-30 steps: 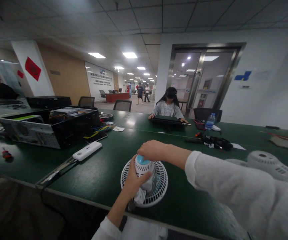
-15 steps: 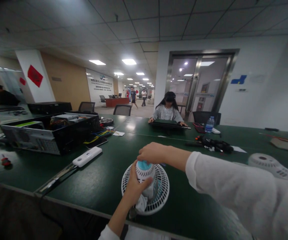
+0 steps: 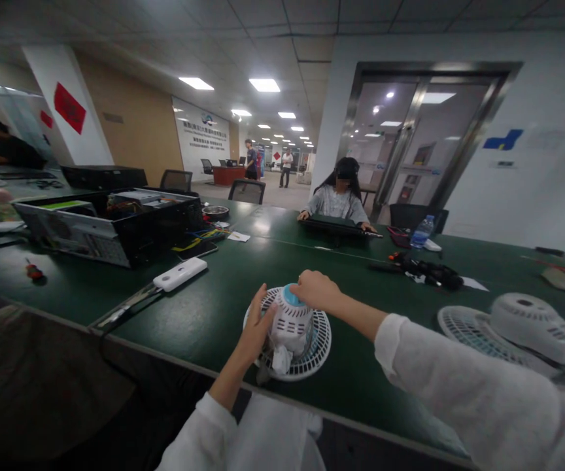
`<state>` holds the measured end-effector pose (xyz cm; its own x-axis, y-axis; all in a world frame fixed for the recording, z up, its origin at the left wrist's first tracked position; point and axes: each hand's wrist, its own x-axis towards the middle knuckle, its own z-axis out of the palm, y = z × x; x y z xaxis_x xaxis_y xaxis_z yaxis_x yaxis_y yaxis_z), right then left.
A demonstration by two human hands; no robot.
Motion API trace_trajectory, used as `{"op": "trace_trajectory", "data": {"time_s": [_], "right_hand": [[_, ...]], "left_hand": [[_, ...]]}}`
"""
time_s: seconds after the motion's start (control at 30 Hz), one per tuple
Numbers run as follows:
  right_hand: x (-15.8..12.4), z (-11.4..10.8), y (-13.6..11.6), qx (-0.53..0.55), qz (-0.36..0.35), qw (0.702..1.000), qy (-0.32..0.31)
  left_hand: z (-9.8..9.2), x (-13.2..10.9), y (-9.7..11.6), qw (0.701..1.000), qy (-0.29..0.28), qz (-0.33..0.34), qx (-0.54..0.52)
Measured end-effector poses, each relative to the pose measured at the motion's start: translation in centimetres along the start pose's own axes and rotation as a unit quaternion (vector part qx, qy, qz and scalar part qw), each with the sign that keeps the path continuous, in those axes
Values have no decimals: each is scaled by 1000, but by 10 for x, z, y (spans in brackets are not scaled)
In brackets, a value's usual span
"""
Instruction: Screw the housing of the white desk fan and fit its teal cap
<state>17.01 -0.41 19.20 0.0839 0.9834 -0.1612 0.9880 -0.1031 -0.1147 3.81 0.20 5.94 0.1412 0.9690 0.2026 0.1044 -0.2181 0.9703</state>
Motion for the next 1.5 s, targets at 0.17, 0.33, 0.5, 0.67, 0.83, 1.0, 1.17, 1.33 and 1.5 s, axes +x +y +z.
{"op": "trace_trajectory", "data": {"time_s": [0.17, 0.33, 0.5, 0.67, 0.83, 1.0, 1.17, 1.33, 1.5], "right_hand": [[-6, 9, 7, -32, -16, 997, 66], [-9, 20, 10, -58, -22, 991, 121], [-19, 35, 14, -49, -9, 978, 201], [-25, 52, 6, -40, 40, 950, 307], [-19, 71, -6, 86, 2, 952, 294], [-20, 84, -3, 183, 3, 920, 347], [-34, 88, 19, 224, -4, 903, 367], [-51, 87, 54, 260, 10, 877, 405], [-69, 86, 99, 329, 65, 821, 463]], "left_hand": [[-27, 12, -32, 986, 49, -157, 25], [-25, 5, -50, 995, 45, -84, 19], [-13, -6, -51, 996, 62, -53, 47], [-8, -4, -44, 994, 55, -79, 55], [-13, 3, -45, 995, 40, -90, 35], [-8, -4, -49, 996, 79, -47, -18], [15, -22, -39, 989, 140, -25, -35], [42, -33, -12, 986, 165, 27, -7], [76, -34, 24, 982, 131, 125, 54]]}}
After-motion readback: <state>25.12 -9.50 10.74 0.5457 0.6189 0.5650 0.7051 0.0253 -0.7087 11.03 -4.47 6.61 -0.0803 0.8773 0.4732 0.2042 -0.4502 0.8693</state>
